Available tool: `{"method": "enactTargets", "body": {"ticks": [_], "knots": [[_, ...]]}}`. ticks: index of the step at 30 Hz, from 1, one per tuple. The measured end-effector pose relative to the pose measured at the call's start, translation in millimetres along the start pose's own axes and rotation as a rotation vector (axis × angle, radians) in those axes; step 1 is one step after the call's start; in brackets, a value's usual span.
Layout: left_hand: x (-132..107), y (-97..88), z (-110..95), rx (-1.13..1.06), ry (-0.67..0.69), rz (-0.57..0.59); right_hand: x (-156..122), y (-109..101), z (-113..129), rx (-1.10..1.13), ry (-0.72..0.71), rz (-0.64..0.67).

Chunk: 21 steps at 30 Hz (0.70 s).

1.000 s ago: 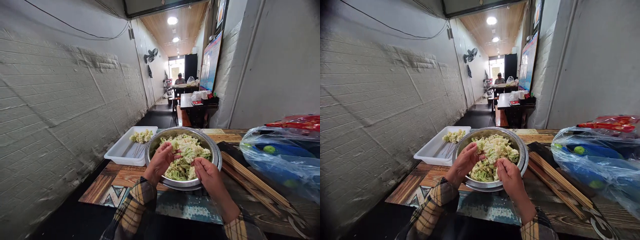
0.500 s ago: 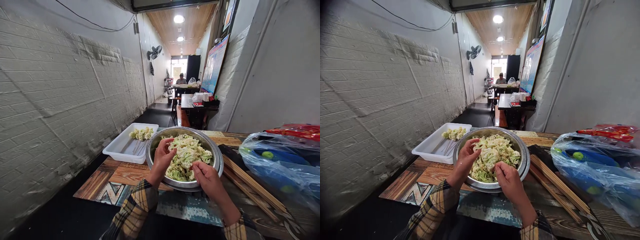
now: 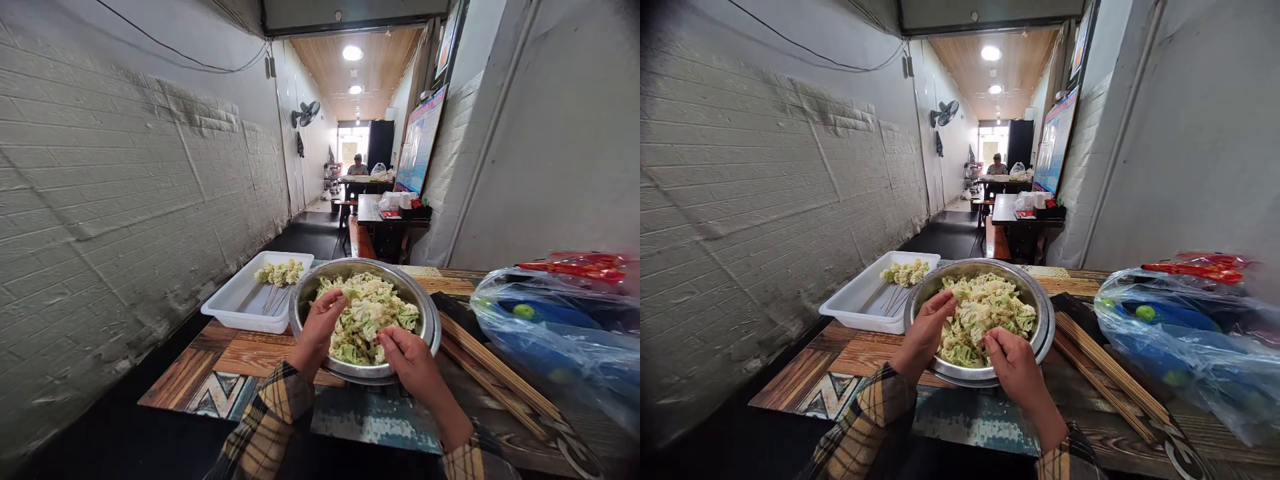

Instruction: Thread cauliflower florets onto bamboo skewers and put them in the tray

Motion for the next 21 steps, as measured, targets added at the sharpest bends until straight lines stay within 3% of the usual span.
{"method": "enactTargets", "body": {"ticks": [4, 9, 15, 21], "knots": [[-1, -3.2, -15, 0.157, 0.146, -0.058, 0, -1, 4, -0.031, -0.026, -0.005], [-4, -0.9, -9, 0.158, 0.077, -0.037, 1, 0, 8, -0.079, -0.061, -0.003], [-7, 14.4, -22, 0.166, 0.126, 0.071, 2, 1, 11, -0.108, -0.084, 0.008], [-2, 1.6, -12, 0.073, 0.083, -0.036, 2, 4, 13, -0.130, -0.093, 0.023]]}}
Point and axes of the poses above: each hand's wrist, its own x-axis towards the middle knuckle, its own y-axis out of the palm, z = x × y, the point moved 10 cm from there along x, towards the middle knuckle, and after that the axes turned 4 degrees about z, right-handed, at the moved point
